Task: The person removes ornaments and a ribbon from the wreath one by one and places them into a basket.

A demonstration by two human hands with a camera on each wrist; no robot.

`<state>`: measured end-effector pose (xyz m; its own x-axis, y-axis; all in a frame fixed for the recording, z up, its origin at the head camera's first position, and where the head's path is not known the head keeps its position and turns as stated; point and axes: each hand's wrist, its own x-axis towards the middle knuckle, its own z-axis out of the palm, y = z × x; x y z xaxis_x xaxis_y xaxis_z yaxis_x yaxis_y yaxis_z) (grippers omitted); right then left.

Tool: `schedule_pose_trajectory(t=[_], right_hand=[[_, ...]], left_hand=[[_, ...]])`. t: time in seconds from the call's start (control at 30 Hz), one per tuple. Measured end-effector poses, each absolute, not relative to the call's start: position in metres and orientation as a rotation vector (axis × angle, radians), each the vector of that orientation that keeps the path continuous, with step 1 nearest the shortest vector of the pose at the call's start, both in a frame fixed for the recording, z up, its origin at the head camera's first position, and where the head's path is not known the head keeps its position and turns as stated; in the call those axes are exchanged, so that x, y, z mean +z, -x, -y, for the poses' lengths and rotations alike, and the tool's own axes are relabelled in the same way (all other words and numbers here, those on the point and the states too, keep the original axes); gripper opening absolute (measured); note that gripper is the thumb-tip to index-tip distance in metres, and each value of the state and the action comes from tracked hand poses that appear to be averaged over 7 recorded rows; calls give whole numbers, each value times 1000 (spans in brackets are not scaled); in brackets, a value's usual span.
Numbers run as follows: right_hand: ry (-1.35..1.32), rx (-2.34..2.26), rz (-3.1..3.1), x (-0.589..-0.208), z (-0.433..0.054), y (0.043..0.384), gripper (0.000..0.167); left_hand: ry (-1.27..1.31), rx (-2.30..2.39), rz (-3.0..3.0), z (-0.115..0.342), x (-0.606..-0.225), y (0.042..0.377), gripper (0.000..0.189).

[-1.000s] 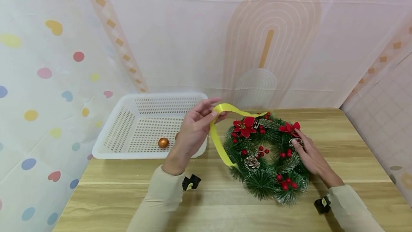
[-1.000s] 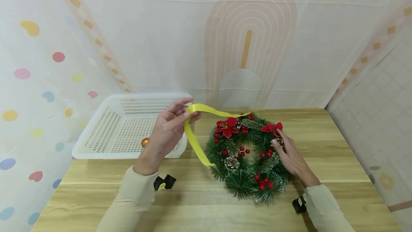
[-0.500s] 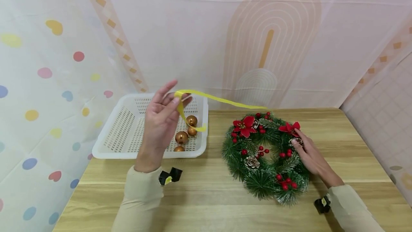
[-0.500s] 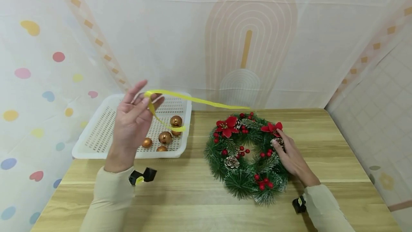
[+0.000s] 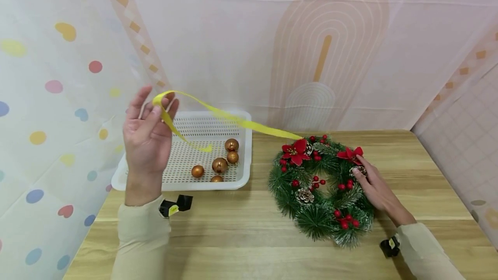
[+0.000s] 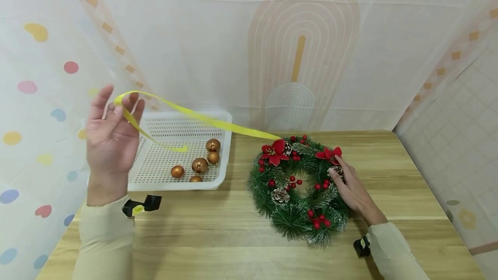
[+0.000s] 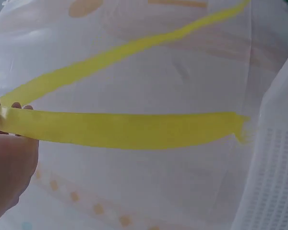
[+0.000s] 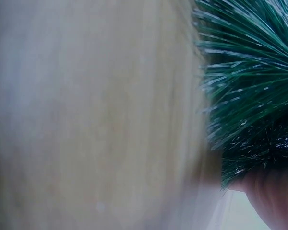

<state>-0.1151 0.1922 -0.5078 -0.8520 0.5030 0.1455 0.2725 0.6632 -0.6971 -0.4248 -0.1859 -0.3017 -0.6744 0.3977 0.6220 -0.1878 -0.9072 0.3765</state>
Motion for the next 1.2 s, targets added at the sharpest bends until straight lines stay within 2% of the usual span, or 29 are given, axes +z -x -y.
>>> schedule_pose_trajectory(t=[0.47, 0.77, 1.2], right_hand=[[603, 1007, 2554, -506, -193, 113, 63], [615, 1006, 2558, -507, -191, 110, 63], [611, 1004, 2545, -503, -188, 111, 62]], left_hand=[[-979, 2818, -581, 216, -294, 450, 41], [-826, 2978, -572, 231, -287, 460, 37], [-971, 2852, -1000, 229, -298, 460, 37]])
